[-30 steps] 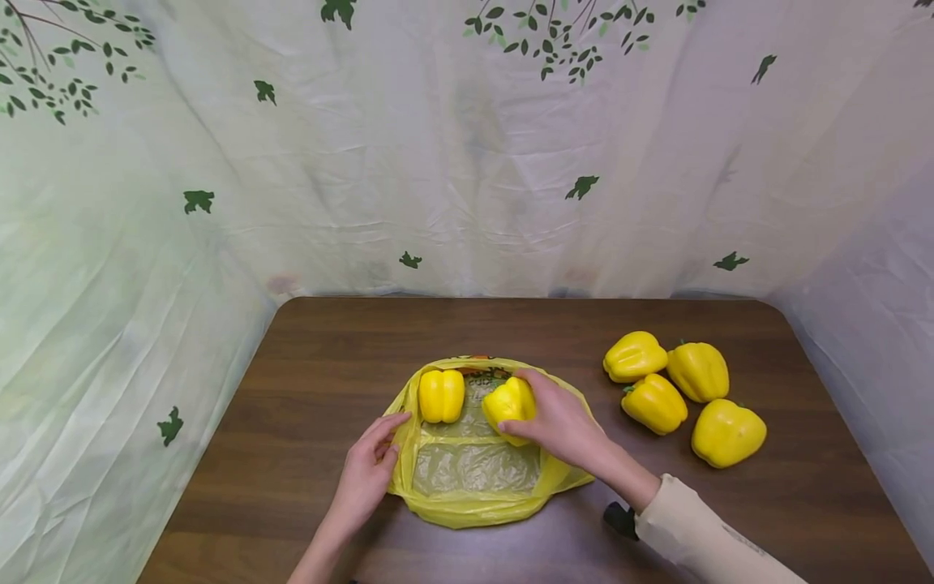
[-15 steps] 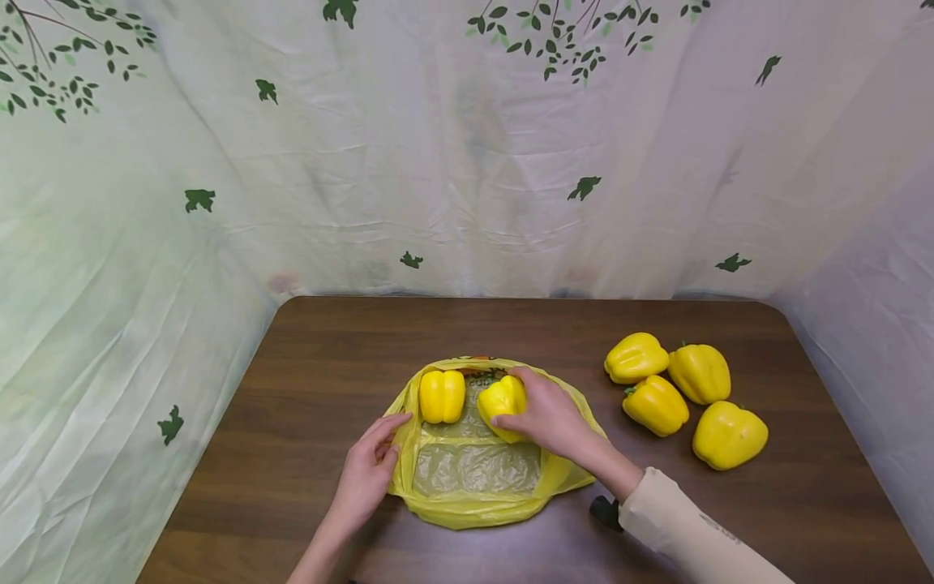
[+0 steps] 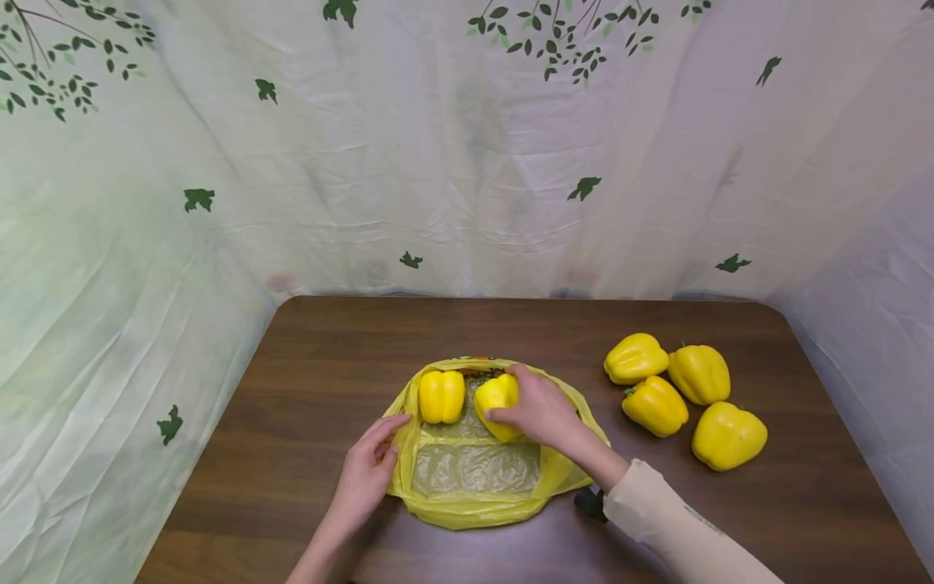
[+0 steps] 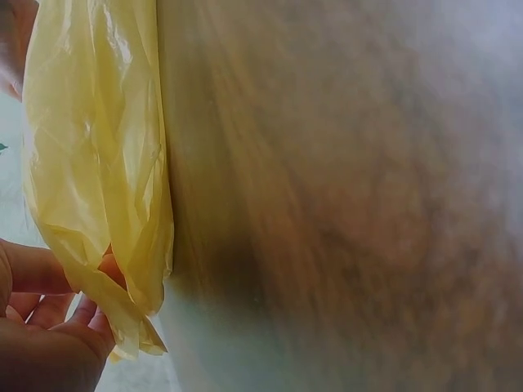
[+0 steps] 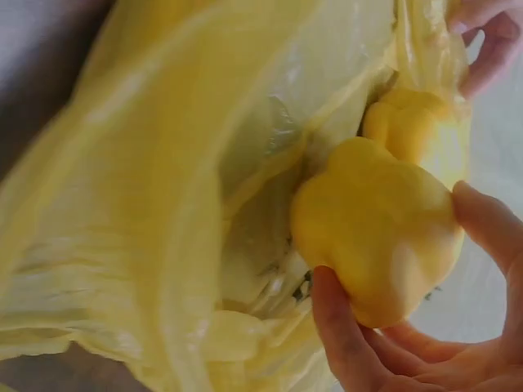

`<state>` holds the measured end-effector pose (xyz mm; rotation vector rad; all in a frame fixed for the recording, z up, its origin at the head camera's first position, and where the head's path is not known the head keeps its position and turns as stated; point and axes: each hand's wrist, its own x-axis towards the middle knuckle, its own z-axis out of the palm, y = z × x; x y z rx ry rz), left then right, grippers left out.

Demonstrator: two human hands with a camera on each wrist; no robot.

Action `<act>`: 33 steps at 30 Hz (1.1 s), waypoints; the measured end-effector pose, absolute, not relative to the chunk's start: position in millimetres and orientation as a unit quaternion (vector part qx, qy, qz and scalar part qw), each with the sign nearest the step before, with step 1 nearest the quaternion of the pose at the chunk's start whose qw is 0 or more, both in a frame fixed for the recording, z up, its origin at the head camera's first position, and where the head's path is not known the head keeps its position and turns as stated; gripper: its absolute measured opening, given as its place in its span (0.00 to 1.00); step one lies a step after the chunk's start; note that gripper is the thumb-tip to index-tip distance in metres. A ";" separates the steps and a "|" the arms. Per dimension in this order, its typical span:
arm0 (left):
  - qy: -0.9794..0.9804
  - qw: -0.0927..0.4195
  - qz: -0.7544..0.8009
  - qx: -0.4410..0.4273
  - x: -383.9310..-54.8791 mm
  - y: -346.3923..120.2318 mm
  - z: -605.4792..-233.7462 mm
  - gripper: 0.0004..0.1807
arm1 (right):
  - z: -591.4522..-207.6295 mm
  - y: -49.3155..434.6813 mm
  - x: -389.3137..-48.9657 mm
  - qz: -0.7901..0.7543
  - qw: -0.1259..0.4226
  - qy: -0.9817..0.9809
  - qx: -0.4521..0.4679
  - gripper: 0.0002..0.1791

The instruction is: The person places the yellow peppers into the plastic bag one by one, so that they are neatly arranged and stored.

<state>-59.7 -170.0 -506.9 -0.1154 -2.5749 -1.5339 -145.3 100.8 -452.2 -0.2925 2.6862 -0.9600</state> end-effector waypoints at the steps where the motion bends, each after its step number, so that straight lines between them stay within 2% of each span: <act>1: -0.856 0.071 -0.511 -0.037 -59.6 -170.1 -507.3 0.27 | -451.5 100.1 -146.0 -0.330 0.139 0.928 -0.099 0.45; 13: -0.850 0.075 -0.519 -0.038 -58.9 -170.7 -511.0 0.26 | -453.5 92.3 -150.9 -0.320 0.151 0.932 -0.074 0.45; 33: -0.852 0.069 -0.518 -0.035 -58.7 -171.0 -509.6 0.27 | -463.9 89.4 -151.5 -0.365 0.126 0.920 -0.068 0.46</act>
